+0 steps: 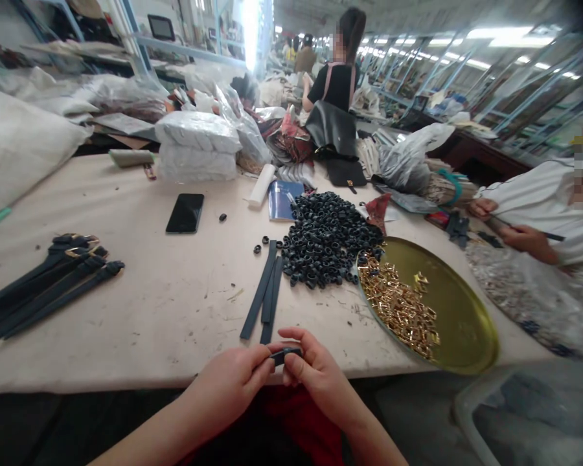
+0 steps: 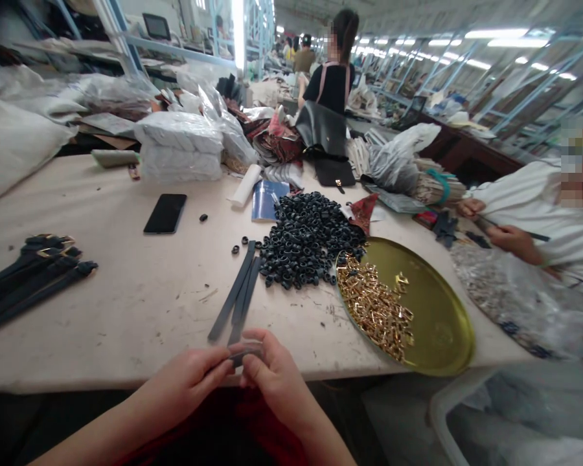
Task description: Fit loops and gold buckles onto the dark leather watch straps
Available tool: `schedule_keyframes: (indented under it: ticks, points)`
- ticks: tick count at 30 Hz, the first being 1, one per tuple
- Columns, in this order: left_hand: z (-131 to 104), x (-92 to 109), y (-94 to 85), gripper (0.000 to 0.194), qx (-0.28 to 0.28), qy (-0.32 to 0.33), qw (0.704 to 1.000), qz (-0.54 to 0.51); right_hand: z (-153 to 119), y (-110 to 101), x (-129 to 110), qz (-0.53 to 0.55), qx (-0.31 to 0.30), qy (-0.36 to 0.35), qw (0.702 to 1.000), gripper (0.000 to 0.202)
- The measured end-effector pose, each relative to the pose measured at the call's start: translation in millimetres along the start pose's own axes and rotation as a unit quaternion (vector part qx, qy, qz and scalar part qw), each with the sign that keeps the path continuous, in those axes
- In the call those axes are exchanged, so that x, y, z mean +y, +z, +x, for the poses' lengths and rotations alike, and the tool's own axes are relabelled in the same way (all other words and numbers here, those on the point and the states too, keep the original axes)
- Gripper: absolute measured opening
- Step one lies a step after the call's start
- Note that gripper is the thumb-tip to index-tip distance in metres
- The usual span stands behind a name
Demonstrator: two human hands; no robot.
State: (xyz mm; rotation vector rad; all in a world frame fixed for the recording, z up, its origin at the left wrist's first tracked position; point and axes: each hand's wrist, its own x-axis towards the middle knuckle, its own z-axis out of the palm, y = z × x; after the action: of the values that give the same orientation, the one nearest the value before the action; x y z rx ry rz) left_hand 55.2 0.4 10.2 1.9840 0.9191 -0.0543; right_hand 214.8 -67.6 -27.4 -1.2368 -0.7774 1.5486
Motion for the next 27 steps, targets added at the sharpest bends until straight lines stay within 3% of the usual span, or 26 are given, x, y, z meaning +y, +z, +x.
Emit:
schedule_keyframes:
  ticks: [5, 9, 11, 12, 13, 14, 16, 18, 20, 23, 25, 27]
  points:
    - [-3.9, 5.4, 16.6, 0.039, 0.066, -0.04, 0.996, -0.034, -3.4, 16.9, 3.8, 0.063, 0.098, -0.019, 0.993, 0.021]
    - [-5.7, 8.2, 20.7, 0.041, 0.076, -0.032, 0.995, -0.062, -11.4, 30.7, 13.2, 0.048, 0.046, -0.018, 0.998, 0.024]
    - [-6.9, 4.7, 18.9, 0.036, 0.077, -0.015, 0.993, -0.089, -14.9, 16.0, 8.9, -0.098, 0.065, -0.059, 0.991, 0.025]
    - [-7.8, 2.2, 17.8, 0.035, 0.081, -0.014, 0.992, -0.098, -16.5, 1.4, 3.1, -0.201, 0.101, -0.086, 0.971, 0.025]
    - [-8.7, -0.6, 17.1, 0.036, 0.088, -0.015, 0.99, -0.106, -17.8, -17.3, -4.7, -0.313, 0.156, -0.107, 0.931, 0.024]
    - [-9.7, -3.1, 17.1, 0.036, 0.095, -0.017, 0.989, -0.115, -19.0, -38.6, -13.9, -0.428, 0.236, -0.111, 0.865, 0.024]
    - [-11.7, -6.2, 20.0, 0.038, 0.103, -0.016, 0.985, -0.136, -20.5, -82.6, -32.7, -0.479, 0.319, -0.107, 0.811, 0.018]
    - [-13.7, -5.8, 26.0, 0.039, 0.103, -0.013, 0.982, -0.158, -20.4, -117.9, -47.0, -0.511, 0.361, -0.095, 0.774, 0.008]
    - [-16.0, -2.7, 32.5, 0.038, 0.097, -0.01, 0.98, -0.173, -19.7, -138.6, -54.3, -0.531, 0.37, -0.085, 0.757, 0.008]
    - [-21.0, 3.3, 37.6, 0.036, 0.092, -0.003, 0.979, -0.184, -21.0, -146.4, -57.4, -0.534, 0.368, -0.089, 0.756, 0.013]
    - [-24.9, 8.2, 37.1, 0.036, 0.099, 0.005, 0.978, -0.185, -24.8, -141.9, -59.1, -0.513, 0.363, -0.101, 0.771, 0.011]
    - [-27.7, 15.8, 35.1, 0.036, 0.111, 0.013, 0.975, -0.194, -29.8, -130.4, -60.4, -0.474, 0.34, -0.112, 0.805, 0.013]
